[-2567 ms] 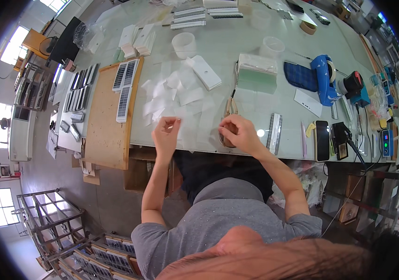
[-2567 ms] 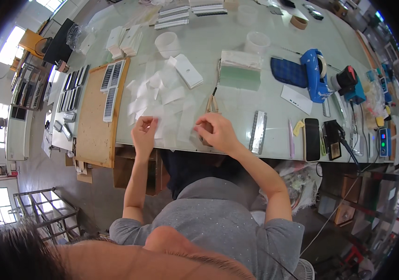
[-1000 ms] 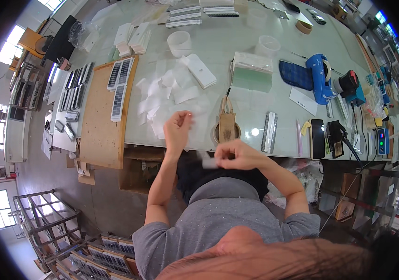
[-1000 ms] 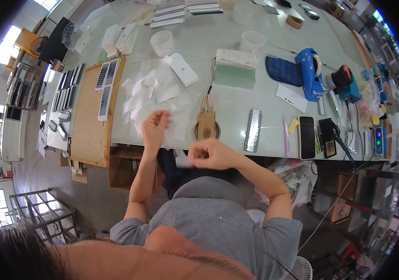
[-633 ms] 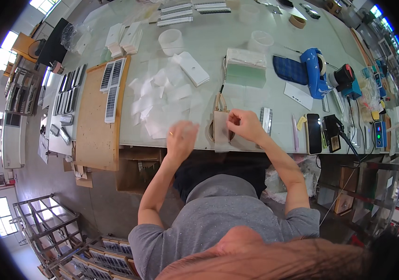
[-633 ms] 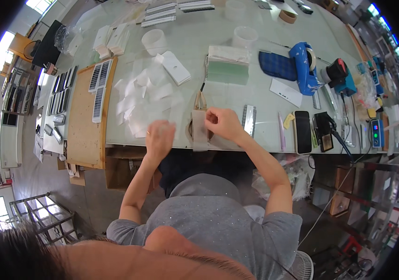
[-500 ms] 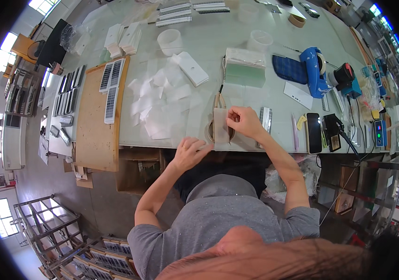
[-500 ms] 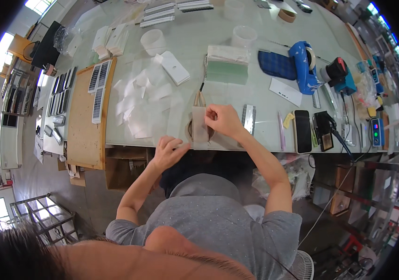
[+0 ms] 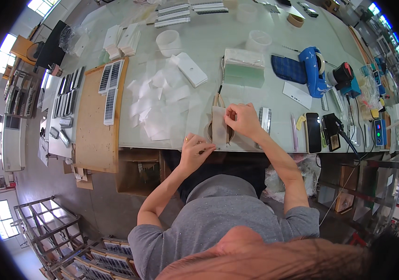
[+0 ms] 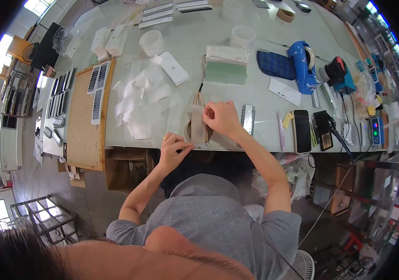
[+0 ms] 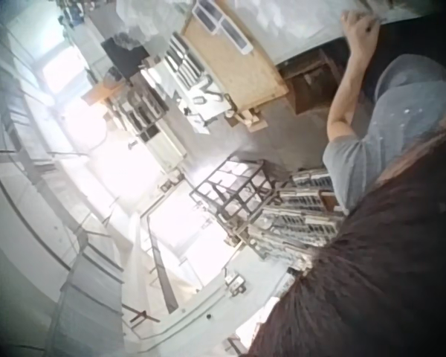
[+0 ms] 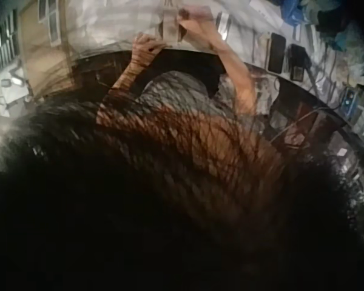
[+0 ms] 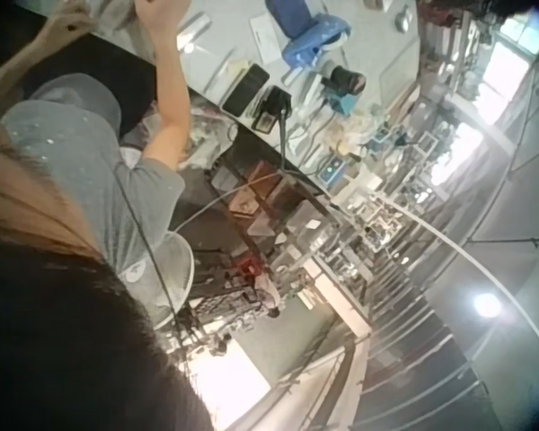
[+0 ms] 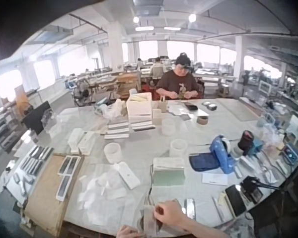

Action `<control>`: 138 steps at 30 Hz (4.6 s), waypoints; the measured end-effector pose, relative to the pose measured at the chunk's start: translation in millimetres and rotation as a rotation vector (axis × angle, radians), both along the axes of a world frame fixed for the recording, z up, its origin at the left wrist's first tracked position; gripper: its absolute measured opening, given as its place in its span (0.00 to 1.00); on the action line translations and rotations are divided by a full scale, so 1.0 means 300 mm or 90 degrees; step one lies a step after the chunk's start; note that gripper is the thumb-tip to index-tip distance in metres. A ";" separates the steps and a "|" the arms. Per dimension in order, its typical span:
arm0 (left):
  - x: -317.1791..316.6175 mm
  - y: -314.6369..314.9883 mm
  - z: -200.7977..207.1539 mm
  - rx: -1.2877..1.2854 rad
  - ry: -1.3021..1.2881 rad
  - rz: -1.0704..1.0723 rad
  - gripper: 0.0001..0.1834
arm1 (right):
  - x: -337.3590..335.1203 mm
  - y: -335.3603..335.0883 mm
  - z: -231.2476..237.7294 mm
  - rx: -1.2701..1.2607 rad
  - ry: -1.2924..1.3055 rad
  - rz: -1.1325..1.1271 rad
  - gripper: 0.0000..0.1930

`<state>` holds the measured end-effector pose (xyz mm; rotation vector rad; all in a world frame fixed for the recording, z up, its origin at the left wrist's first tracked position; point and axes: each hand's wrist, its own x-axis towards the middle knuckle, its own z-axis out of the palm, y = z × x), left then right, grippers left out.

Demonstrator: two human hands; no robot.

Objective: The person repeatedly assembles small solar panels by placing protective films, solar cell strips, and backing sheets onto a fixture by hand, pressing the layers together, and placing the assembled panels onto a board.

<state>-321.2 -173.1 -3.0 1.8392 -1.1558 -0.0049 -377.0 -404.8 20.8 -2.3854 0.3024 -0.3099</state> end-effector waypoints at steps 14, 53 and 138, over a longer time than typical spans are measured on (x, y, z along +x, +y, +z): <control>-0.009 0.002 -0.003 0.009 -0.018 0.009 0.07 | 0.001 0.003 -0.013 -0.003 -0.005 -0.008 0.05; 0.020 0.001 0.045 0.029 -0.195 -0.053 0.08 | 0.050 -0.029 -0.050 0.050 -0.003 -0.088 0.09; -0.088 0.042 0.000 0.122 -0.301 -0.051 0.24 | 0.003 0.019 -0.037 0.309 -0.036 -0.007 0.19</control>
